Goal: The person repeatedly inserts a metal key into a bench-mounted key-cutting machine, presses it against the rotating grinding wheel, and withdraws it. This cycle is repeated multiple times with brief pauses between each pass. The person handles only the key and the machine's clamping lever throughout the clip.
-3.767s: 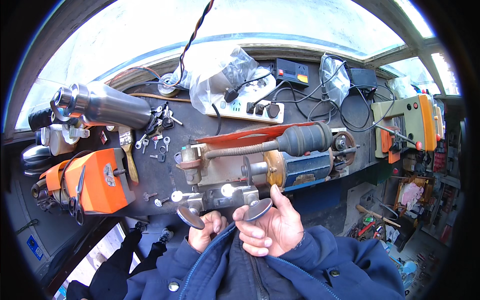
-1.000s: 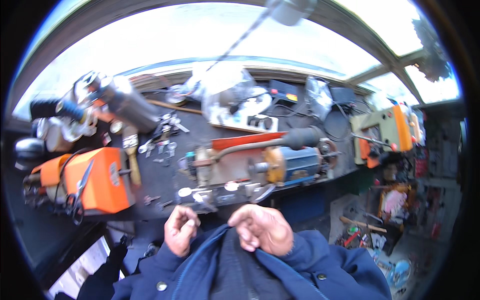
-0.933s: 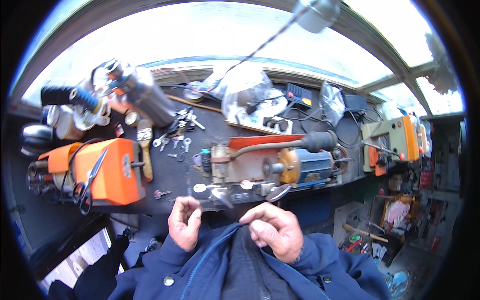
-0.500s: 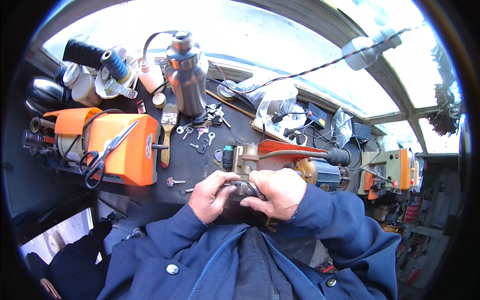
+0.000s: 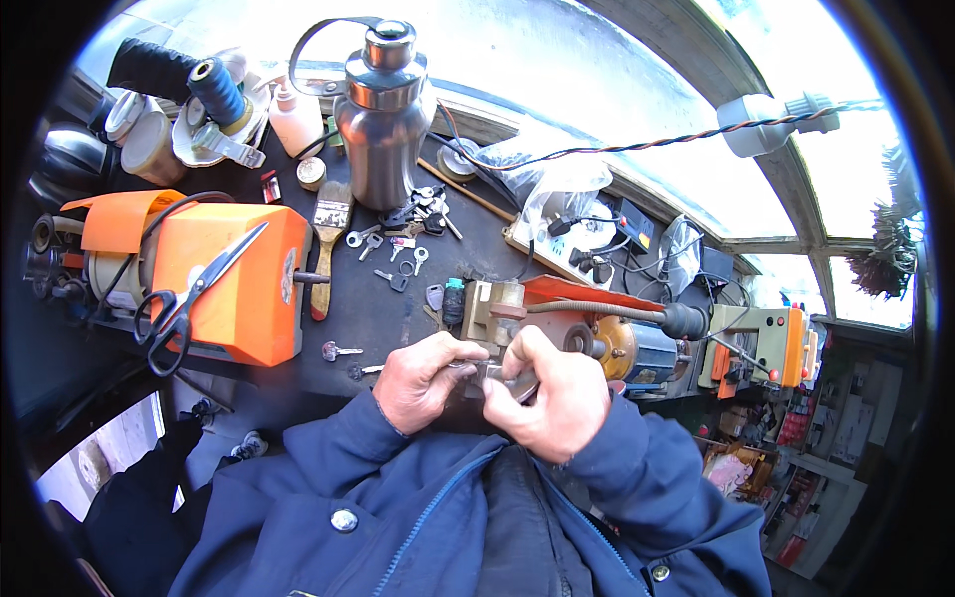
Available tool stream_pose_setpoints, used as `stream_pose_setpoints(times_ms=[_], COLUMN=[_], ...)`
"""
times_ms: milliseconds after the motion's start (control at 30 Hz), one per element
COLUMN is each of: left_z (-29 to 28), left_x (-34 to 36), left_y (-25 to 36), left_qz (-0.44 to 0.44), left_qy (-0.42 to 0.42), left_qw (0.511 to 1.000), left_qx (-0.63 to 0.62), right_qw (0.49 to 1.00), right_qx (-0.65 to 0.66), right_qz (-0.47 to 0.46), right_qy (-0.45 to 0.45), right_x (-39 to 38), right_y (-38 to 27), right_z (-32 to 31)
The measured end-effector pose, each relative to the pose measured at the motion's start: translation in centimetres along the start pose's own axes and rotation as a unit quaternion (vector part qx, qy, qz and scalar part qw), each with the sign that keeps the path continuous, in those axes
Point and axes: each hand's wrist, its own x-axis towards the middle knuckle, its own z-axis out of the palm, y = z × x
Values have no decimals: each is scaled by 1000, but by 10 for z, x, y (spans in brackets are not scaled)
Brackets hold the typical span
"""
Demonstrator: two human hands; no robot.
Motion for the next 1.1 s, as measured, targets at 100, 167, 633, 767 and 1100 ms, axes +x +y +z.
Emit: stream_pose_setpoints(times_ms=[100,167,633,767,1100], left_z=[-2,-3,-22,-27,-27], left_x=[2,5,21,25,27], left_y=[0,0,13,8,8], left_qz=[-9,-17,-210,-187,-178], left_qy=[-10,-13,-143,-173,-174], left_qw=[1000,1000,958,962,963], left_qx=[-1,-14,-135,-102,-104], right_qw=[997,995,996,993,994], right_qx=[58,85,28,76,-26], right_qz=[-16,32,-46,-17,-38], right_qy=[53,28,-65,-88,-98], right_x=[-10,-20,-14,-7,3], right_y=[-7,-10,6,3,0], right_z=[4,0,-29,-34,-45])
